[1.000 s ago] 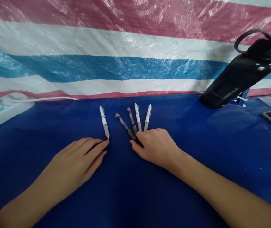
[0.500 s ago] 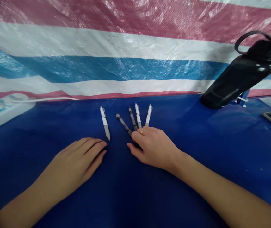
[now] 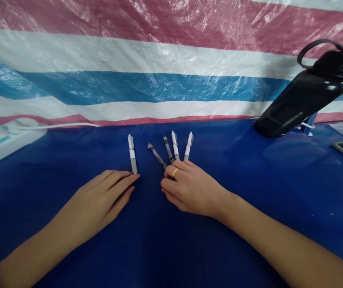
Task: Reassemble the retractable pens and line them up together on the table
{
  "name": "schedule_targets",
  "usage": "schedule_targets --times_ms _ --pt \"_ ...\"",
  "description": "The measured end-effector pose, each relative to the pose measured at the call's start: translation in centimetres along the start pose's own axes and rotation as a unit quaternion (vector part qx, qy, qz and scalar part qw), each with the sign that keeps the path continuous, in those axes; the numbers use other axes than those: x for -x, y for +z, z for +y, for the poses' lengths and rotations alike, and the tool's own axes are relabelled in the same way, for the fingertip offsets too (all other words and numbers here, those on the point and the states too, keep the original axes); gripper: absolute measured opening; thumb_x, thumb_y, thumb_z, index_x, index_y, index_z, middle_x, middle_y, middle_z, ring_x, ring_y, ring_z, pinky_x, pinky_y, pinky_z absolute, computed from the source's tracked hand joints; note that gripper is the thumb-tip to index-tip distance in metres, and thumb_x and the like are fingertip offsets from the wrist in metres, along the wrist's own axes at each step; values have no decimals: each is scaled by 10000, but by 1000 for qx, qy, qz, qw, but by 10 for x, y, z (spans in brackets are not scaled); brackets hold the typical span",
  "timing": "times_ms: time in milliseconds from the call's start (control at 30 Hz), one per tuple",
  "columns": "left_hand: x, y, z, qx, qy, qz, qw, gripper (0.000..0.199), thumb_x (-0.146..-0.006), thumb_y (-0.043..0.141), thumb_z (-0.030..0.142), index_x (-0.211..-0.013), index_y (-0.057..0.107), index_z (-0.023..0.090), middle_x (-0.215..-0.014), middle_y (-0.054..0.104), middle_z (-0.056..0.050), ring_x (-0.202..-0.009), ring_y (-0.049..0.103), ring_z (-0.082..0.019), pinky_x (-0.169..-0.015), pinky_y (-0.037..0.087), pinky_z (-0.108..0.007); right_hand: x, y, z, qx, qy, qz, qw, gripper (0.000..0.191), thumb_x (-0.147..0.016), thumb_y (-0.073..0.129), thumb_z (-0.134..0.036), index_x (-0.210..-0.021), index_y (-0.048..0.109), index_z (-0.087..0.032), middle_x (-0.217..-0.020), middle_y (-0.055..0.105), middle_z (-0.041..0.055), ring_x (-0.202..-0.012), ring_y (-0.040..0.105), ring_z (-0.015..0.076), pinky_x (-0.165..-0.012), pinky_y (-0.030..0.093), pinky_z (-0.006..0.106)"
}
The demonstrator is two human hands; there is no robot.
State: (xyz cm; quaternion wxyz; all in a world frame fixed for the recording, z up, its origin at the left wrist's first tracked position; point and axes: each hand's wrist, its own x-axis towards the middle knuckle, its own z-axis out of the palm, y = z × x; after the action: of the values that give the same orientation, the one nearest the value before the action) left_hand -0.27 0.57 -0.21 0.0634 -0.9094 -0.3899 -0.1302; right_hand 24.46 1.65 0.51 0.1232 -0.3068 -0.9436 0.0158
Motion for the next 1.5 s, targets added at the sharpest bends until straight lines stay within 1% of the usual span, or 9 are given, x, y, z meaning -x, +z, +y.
schedule_targets --times_ms 167,233,367,800,1000,1200,1300,1367,1500 --pt "-2 -4 2 -6 -7 4 1000 236 -890 407 238 -881 630 161 -781 593 -43 -733 550 -174 -677 467 -331 -1 1 0 14 -5 1 1000 244 -932 397 -230 -851 614 -155 -865 549 71 -825 488 163 -761 392 310" --pt "-1 -4 3 -10 -15 9 1000 229 -887 409 240 -924 622 162 -780 585 -43 -723 549 -174 -661 464 -326 -1 2 0 18 -1 9 1000 254 -938 390 -232 -847 614 -156 -848 549 68 -797 485 157 -749 393 304" --pt "1 -4 -2 -24 -37 10 999 309 -875 389 196 -1135 554 168 -940 574 -80 -797 562 -198 -658 475 -331 -1 3 0 12 10 12 1000 260 -942 384 -237 -857 615 -153 -831 548 63 -764 479 149 -734 395 297" --pt "8 -1 -18 -59 -31 -47 997 507 -774 342 18 -1234 485 177 -1024 579 -98 -883 541 -232 -710 483 -375 -1 2 0 -14 7 14 1000 176 -877 457 -205 -902 624 -156 -858 565 67 -830 499 168 -766 401 321" --pt "7 -2 -19 -49 -31 -14 998 345 -874 357 132 -1158 550 169 -957 590 -101 -869 554 -237 -748 476 -405 0 3 1 1 3 10 1000 198 -909 421 -211 -887 611 -158 -851 561 66 -818 500 163 -768 405 319" --pt "2 0 -11 -63 -2 33 997 256 -888 433 210 -1097 576 175 -1067 559 -117 -1016 519 -268 -816 448 -409 -2 1 0 18 25 26 999 230 -919 394 -187 -870 616 -151 -845 557 71 -773 489 155 -747 414 310" --pt "2 -3 -4 -50 21 21 998 283 -904 423 240 -1161 540 245 -898 585 -56 -802 567 -190 -714 466 -340 -2 1 1 12 32 25 999 230 -917 394 -176 -874 618 -149 -873 555 74 -774 484 154 -749 420 309" --pt "2 -4 0 -46 31 13 998 298 -920 398 266 -1191 519 284 -772 559 -18 -640 538 -140 -601 450 -276 -1 1 1 6 32 26 999 223 -915 401 -180 -876 619 -150 -888 554 76 -784 485 155 -753 424 310" --pt "4 -4 7 -32 57 2 998 326 -931 380 285 -1239 486 269 -720 534 -2 -565 515 -104 -515 419 -217 -1 2 2 2 34 30 999 201 -904 422 -178 -868 618 -149 -896 554 78 -799 491 157 -762 431 315"
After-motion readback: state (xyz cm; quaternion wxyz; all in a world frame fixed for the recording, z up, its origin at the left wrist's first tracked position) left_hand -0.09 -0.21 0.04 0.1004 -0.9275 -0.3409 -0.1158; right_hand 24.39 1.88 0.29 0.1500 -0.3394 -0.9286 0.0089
